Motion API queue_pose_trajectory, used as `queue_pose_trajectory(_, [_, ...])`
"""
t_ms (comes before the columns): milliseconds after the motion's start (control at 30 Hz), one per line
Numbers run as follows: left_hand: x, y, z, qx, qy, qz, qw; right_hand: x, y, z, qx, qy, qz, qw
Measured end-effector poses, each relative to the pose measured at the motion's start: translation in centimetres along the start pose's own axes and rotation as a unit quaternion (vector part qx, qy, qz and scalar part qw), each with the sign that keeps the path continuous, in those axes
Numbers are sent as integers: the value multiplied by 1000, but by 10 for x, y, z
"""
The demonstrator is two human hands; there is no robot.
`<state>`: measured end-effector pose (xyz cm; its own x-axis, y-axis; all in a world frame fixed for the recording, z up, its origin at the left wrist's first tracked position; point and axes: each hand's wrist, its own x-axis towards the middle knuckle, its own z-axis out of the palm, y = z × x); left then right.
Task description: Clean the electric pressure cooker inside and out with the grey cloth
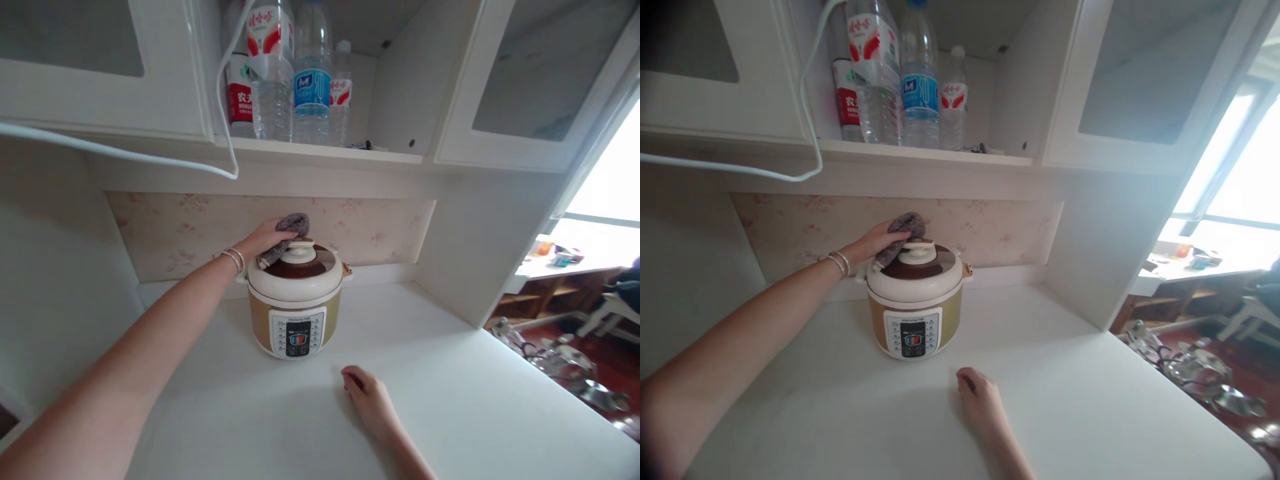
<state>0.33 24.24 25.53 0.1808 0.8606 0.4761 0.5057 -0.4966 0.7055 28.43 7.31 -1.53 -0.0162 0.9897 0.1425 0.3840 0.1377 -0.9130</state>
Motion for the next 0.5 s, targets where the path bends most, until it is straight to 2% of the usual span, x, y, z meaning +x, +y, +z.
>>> queue_pose_trajectory(100, [19,7,14,18,-39,-5,999,-1,-4,-5,1,1,16,1000])
queue_pose_trajectory(233, [24,0,15,-39,-46,-61,996,0,-2,-8,27,4,45,999])
queue_pose_trajectory(367, [7,-17,8,-73,3,-41,997,2,3,-6,18,-3,53,998])
queue_pose_trajectory(500, [-27,-26,-1,26,103,-34,994,1,3,-5,-23,-12,25,999])
